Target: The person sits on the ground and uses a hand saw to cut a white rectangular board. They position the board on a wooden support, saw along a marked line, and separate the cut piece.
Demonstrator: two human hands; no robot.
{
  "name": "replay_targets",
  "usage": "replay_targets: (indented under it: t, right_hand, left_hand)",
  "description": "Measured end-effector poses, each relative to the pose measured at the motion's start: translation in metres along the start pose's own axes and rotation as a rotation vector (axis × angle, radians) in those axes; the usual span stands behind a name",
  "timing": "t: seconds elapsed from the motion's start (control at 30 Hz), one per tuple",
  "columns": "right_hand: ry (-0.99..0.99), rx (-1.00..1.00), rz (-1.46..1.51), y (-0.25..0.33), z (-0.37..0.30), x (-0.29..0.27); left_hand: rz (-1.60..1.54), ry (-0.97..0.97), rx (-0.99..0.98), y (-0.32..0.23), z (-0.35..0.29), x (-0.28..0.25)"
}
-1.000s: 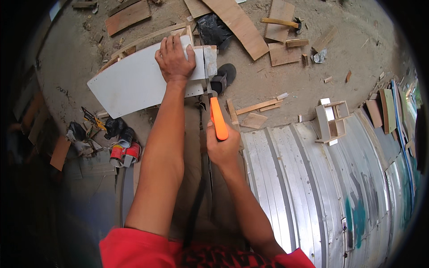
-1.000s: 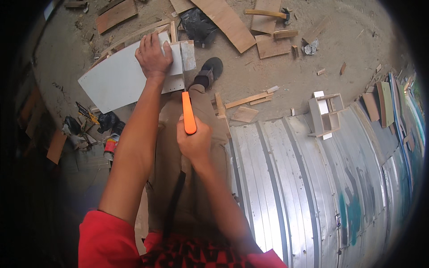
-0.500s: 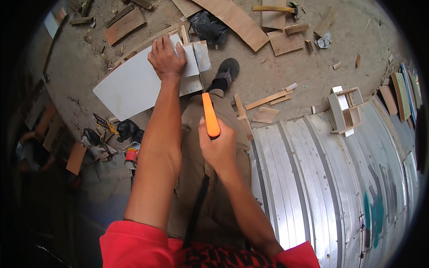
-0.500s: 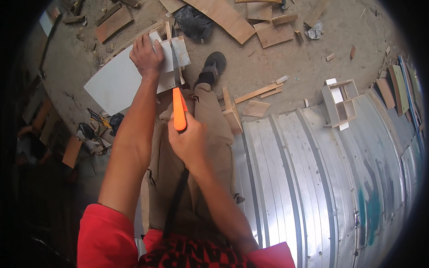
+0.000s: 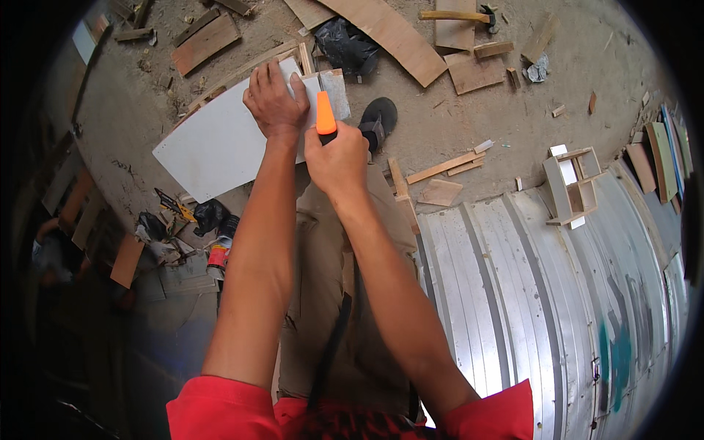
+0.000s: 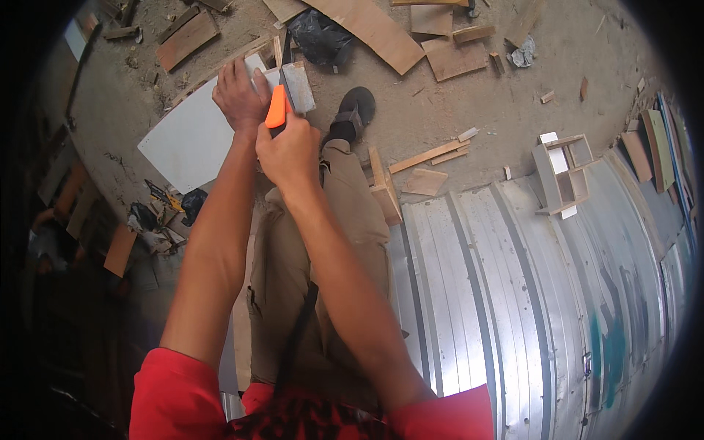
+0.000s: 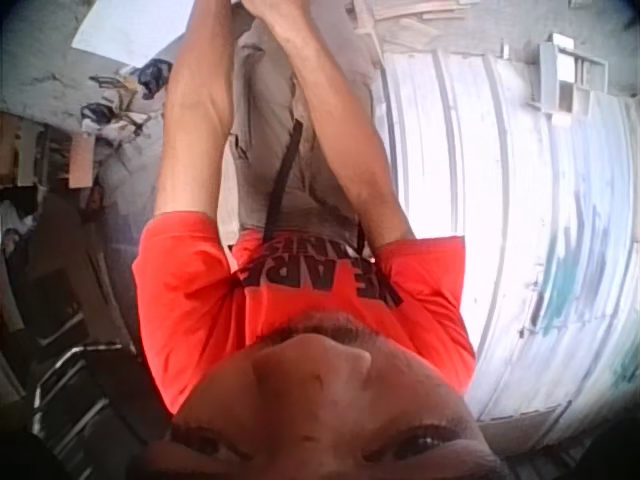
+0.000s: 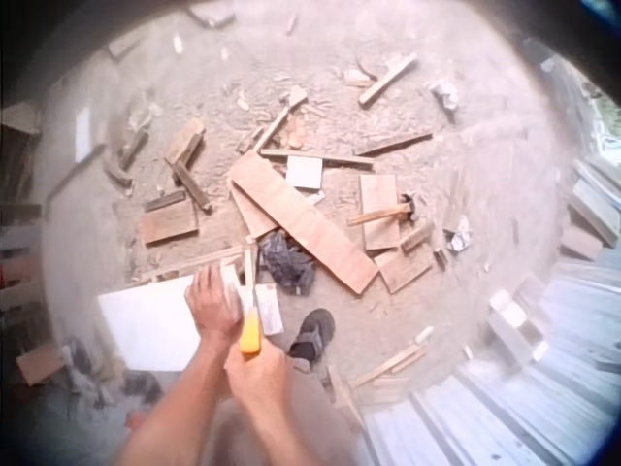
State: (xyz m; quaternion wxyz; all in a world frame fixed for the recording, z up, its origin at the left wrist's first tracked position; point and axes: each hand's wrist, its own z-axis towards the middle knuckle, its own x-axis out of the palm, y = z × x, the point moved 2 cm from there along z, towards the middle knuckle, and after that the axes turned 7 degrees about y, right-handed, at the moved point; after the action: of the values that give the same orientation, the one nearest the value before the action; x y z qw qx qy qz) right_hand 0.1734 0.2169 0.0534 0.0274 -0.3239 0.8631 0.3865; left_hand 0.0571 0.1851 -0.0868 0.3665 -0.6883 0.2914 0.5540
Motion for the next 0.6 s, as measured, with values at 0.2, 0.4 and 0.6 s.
replay_targets:
  t: [0.2, 0.4, 0.6]
  right_hand:
    - [-0.012, -0.025, 0.097, -0.013, -0.024, -0.009]
    - [0.076, 0.137, 0.034, 0.033, -0.122, -0.034]
    - [0.071, 0.181, 0.011, 0.026, -0.152, -0.071]
  left_hand:
    - [0.007, -0.016, -0.005, 0.003, -0.001, 0.0]
    - [0.019, -0.001, -0.029, 0.008, -0.01, -0.001]
    - [-0.016, 0.003, -0.021, 0.0, -0.004, -0.002]
